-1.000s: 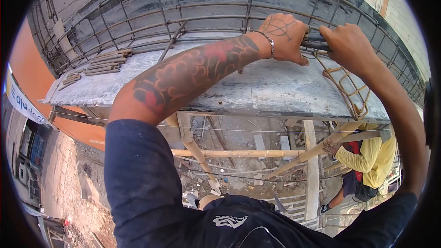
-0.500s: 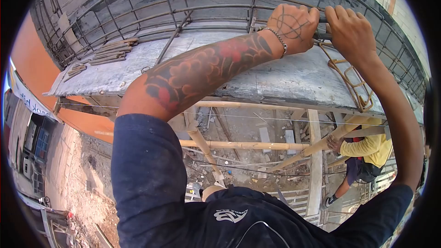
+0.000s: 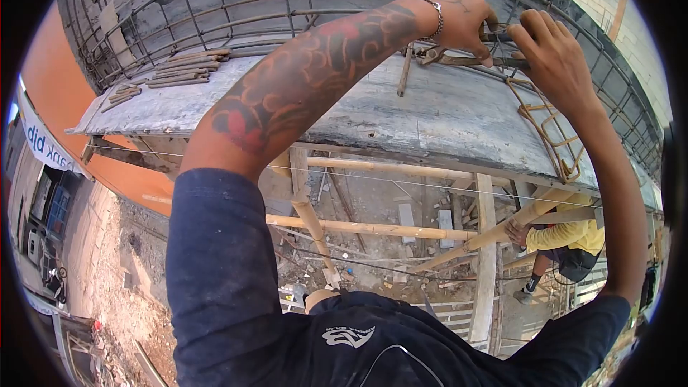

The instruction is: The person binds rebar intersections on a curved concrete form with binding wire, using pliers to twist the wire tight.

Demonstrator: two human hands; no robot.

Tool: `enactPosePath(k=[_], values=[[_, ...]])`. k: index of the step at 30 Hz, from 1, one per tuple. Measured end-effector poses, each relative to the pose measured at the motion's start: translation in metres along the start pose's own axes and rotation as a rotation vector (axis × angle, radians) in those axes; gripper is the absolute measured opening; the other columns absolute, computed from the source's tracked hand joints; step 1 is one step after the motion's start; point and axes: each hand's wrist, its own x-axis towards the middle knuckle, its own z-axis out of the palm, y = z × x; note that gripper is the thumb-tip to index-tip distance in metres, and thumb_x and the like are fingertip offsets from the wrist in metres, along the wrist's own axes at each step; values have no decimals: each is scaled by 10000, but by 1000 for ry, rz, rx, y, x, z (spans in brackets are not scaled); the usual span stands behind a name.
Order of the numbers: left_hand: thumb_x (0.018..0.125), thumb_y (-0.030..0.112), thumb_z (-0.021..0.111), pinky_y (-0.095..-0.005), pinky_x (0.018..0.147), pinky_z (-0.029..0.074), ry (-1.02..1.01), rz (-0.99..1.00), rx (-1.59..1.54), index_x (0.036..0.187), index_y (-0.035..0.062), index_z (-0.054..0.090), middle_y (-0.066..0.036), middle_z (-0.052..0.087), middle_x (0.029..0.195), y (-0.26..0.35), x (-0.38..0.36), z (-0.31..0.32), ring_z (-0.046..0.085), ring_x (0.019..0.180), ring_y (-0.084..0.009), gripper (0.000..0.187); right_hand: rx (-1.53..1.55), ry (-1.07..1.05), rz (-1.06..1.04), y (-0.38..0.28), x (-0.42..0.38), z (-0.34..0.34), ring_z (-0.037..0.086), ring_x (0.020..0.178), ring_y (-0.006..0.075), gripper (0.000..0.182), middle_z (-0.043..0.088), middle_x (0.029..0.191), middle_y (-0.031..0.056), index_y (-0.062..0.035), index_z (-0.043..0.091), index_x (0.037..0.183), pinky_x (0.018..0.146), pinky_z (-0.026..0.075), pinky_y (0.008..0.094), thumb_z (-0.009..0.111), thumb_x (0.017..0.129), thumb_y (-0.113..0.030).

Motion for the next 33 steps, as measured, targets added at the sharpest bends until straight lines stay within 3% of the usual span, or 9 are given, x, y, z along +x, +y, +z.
enactPosePath(k=[6, 11, 18, 20, 23, 26, 28, 31, 33], values=[[751, 287, 759, -309, 788, 525, 67, 42, -28, 1162, -20, 611, -152, 703, 922, -1, -1, 5, 683, 839, -252, 533, -59, -163, 17, -5, -12, 3, 598, 850, 193, 83, 564, 881, 50, -82, 596, 792, 769, 481, 323, 639, 768, -149], [798, 250, 711, -305, 792, 525, 39, -30, 54, 1135, 17, 634, -132, 705, 942, 6, 3, 9, 685, 854, -242, 417, 183, -511, 367, -25, -23, -2, 628, 792, 272, 269, 617, 821, 108, -26, 619, 804, 746, 492, 371, 699, 791, -283], [828, 254, 684, -311, 793, 525, 126, -22, 120, 1127, 27, 640, -113, 707, 938, 3, 7, 20, 686, 863, -240, 378, 451, -515, 518, -24, -37, -5, 611, 796, 366, 402, 624, 774, 181, 21, 615, 730, 726, 479, 440, 767, 711, -351], [831, 261, 683, -314, 800, 525, 97, -24, 105, 1133, 24, 635, -117, 705, 952, 4, 4, 19, 685, 873, -243, 387, 573, -803, 593, -21, -34, -6, 550, 844, 340, 436, 576, 856, 184, 17, 562, 803, 759, 435, 406, 778, 699, -347], [839, 270, 679, -317, 814, 525, 69, -56, 107, 1142, 18, 627, -122, 702, 974, 2, -1, 27, 682, 890, -249, 398, 718, -635, 610, -24, -44, 0, 563, 704, 370, 433, 565, 707, 230, 44, 537, 657, 669, 445, 432, 761, 716, -322], [849, 256, 674, -314, 835, 525, 82, -89, 94, 1147, 19, 622, -134, 695, 995, 1, -13, 26, 678, 905, -261, 384, 818, -558, 594, -24, -46, 3, 537, 684, 363, 441, 537, 689, 233, 42, 503, 646, 652, 428, 427, 753, 723, -313], [860, 228, 660, -320, 847, 521, 171, -15, 59, 1152, 20, 621, -141, 692, 1004, 4, -9, 26, 676, 913, -257, 361, 811, -519, 550, -22, -47, 10, 538, 703, 366, 436, 537, 713, 235, 38, 493, 651, 657, 428, 422, 752, 718, -306], [867, 186, 640, -341, 832, 524, 287, 130, 75, 1149, 24, 627, -132, 693, 974, 15, -9, 30, 677, 877, -259, 326, 836, -670, 543, -18, -46, 9, 539, 748, 364, 416, 554, 753, 224, 25, 488, 655, 690, 432, 416, 746, 715, -296], [832, 172, 641, -351, 832, 514, 415, 243, 83, 1126, 77, 646, -107, 687, 931, 24, -5, 32, 664, 869, -277, 309, 802, -545, 503, -21, -47, 10, 544, 783, 351, 382, 569, 774, 207, 11, 501, 714, 719, 436, 413, 744, 712, -284]])
